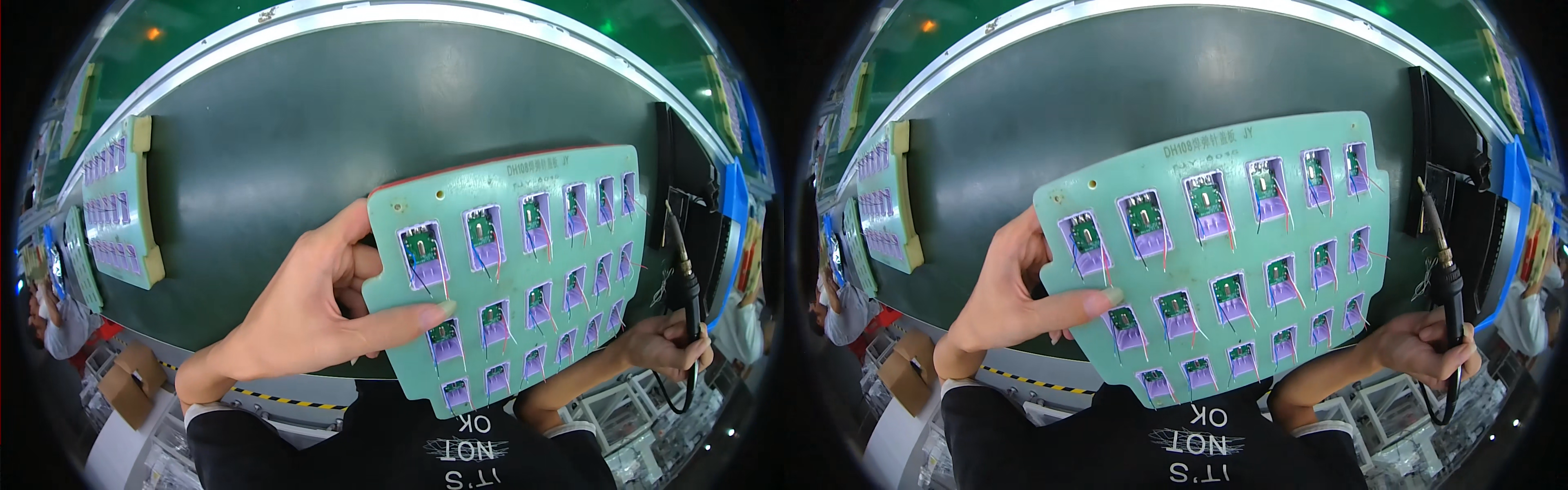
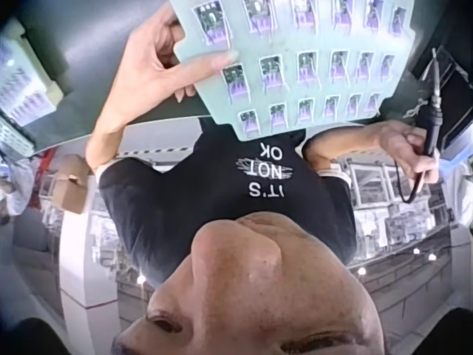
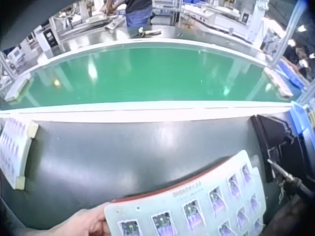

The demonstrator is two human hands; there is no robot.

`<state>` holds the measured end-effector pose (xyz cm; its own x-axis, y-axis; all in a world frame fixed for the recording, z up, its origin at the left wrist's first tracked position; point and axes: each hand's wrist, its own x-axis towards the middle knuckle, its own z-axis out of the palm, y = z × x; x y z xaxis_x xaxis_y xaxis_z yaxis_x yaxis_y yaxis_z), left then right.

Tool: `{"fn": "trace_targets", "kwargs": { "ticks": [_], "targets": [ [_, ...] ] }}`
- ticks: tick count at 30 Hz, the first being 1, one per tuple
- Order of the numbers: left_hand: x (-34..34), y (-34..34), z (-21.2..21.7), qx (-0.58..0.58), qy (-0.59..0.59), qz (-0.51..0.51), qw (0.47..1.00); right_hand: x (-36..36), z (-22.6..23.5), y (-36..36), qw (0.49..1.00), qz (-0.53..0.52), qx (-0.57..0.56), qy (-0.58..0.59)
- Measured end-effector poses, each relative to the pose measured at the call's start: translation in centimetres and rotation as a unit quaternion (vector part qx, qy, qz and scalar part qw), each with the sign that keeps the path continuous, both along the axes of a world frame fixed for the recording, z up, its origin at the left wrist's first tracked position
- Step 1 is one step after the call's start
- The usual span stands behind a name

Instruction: Soldering electronic components onto a circuit board panel at a factory workstation.

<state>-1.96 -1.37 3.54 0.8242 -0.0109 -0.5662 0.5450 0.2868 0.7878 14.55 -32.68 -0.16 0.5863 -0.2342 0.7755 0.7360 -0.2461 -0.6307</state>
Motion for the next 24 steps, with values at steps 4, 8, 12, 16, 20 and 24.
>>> {"fn": "trace_targets", "kwargs": {
  "ticks": [4,8,12,16,20,24],
  "targets": [
    [0.33,-0.10,0.16,-0.007,0.005,0.017,1.000,0.11,-0.17,-0.05,1.000,0.005,-0.003,-0.011],
    [0.30,-0.22,-0.06,0.002,0.030,0.030,0.999,0.00,-0.27,-0.21,1.000,0.008,0.001,-0.007],
    [0.51,-0.43,0.23,0.023,0.051,0.033,0.998,0.13,-0.24,-0.30,1.000,0.013,0.005,-0.014],
    [0.26,-0.89,-0.36,0.032,-0.004,0.054,0.998,0.04,-0.27,-0.24,1.000,0.001,0.006,-0.008],
    [0.30,-0.80,-0.33,0.053,-0.026,0.042,0.997,0.06,-0.24,-0.59,1.000,0.000,0.014,-0.002],
    [0.25,-0.84,-0.29,0.066,-0.018,0.039,0.997,0.08,-0.24,-0.40,1.000,-0.003,0.023,-0.007]
  ]
}}
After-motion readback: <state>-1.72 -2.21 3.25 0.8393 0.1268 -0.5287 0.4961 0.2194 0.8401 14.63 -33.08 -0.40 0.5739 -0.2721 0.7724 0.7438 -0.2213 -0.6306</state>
